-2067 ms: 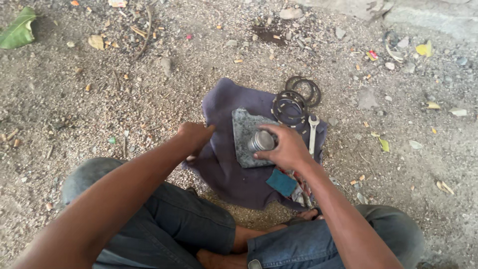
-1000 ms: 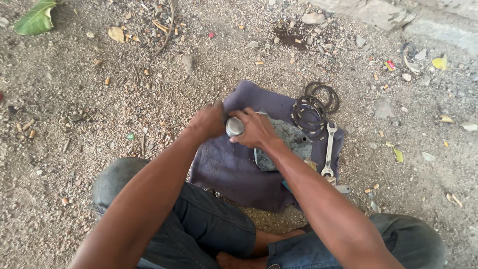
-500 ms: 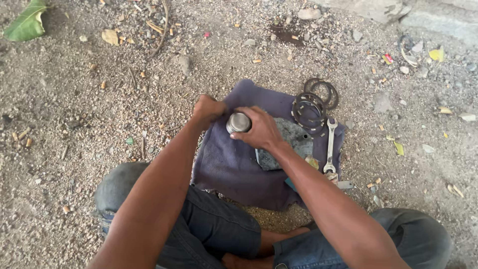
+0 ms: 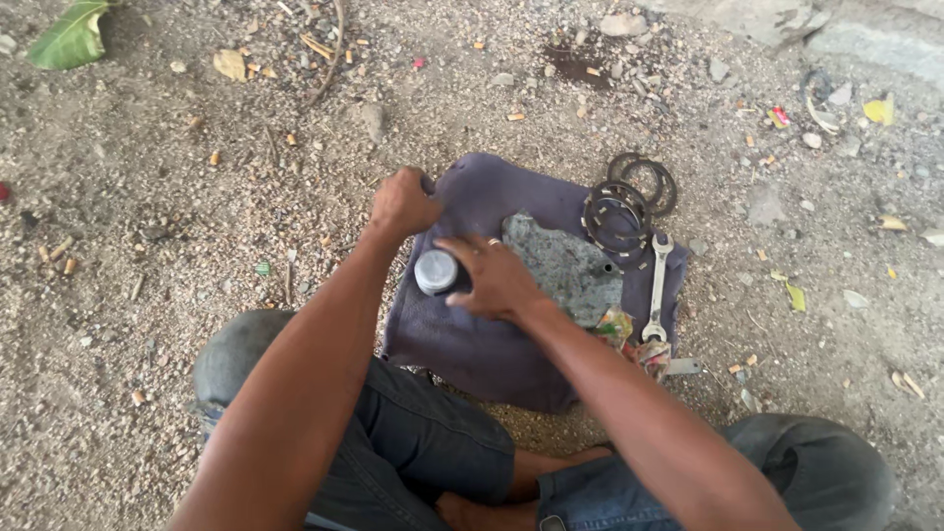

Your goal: The person cleans and inspects mechanical components, including a piston and various rings, using a cloth and a wrench while sitting on the ground.

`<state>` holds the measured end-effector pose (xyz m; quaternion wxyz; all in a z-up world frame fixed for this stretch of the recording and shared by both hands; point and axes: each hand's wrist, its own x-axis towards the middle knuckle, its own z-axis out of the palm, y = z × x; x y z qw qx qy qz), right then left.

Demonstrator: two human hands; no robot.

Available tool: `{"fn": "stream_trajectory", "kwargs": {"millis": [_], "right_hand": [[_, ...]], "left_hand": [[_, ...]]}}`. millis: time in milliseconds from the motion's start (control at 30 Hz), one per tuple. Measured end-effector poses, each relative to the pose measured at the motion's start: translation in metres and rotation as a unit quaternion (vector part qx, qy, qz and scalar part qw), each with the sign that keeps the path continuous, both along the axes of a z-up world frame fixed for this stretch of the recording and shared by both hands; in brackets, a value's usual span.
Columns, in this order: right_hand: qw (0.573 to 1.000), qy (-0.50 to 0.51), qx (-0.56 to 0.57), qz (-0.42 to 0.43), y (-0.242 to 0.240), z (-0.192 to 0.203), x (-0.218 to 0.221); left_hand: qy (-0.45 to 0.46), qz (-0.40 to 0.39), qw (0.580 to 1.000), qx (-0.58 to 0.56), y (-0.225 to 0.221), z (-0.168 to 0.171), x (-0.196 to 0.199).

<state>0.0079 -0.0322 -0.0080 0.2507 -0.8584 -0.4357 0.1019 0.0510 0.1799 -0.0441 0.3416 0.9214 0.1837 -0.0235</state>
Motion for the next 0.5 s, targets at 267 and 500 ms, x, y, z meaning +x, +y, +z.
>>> {"fn": "stream_trajectory", "kwargs": {"millis": [267, 500], "right_hand": [[0.970, 0.085, -0.097, -0.206, -0.124, 0.064, 0.049], [0.930, 0.137, -0.113, -0.321, -0.194, 0.066, 0.037]], "left_hand": [[-0.117, -0.187, 0.975, -0.018, -0.054, 0.037, -0.007], [-0.160, -0.194, 0.968, -0.024, -0.079, 0.041, -0.019]]}}
